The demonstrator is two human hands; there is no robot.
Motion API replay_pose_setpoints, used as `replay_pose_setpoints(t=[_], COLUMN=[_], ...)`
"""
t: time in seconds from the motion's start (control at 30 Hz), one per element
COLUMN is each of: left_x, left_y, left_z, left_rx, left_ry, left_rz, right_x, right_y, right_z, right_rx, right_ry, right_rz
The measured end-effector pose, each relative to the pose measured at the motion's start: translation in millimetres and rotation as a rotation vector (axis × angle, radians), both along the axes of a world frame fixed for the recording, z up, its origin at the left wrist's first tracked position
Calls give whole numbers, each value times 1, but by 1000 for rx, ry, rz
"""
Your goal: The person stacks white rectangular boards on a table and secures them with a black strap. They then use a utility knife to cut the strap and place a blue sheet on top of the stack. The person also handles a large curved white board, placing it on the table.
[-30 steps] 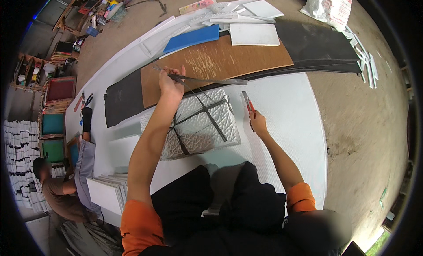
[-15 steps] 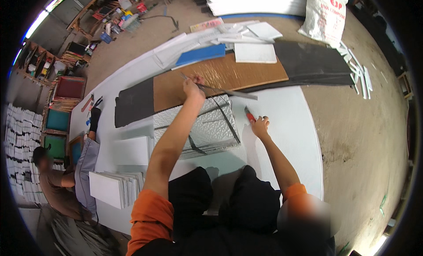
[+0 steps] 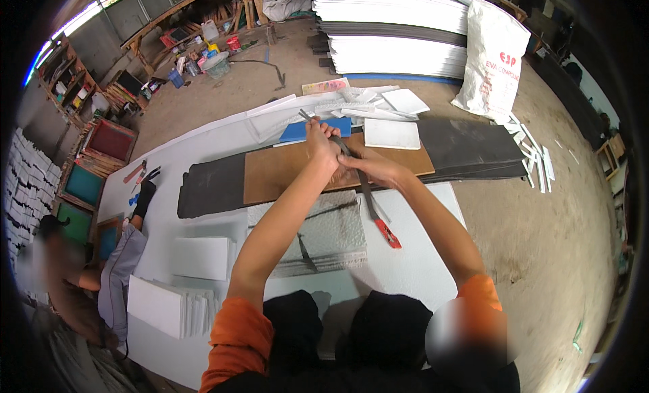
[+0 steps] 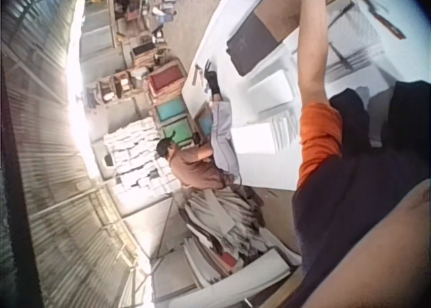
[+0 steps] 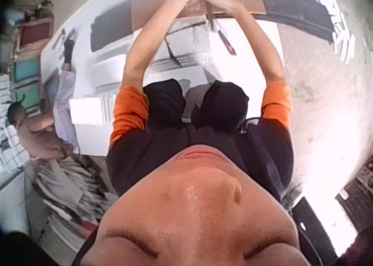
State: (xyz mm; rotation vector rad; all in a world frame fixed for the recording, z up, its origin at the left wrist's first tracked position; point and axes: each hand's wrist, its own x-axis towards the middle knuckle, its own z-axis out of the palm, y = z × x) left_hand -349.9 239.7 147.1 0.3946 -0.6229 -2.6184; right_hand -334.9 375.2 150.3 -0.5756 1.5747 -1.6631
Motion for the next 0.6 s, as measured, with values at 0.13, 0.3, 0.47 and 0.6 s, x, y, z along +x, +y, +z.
replay_pose_setpoints(t=[0.13, 0.3, 0.47, 0.6], left_x=[-24, -71, -150, -210], left_y=[-42, -93, -81, -86], left_z=[-32, -97, -132, -158], left_rx=[-186, -1328, -1608, -1551], left_ry=[15, 16, -341, -351], left_rz=[-166, -226, -385, -347], right_x=[-44, -146, -249, -300], right_y=[13, 30, 35, 12], right_z=[-27, -88, -148, -162], right_rx=[146, 506, 449, 455], right_ry=[8, 236, 131, 364], right_rz=[42, -109, -358, -591])
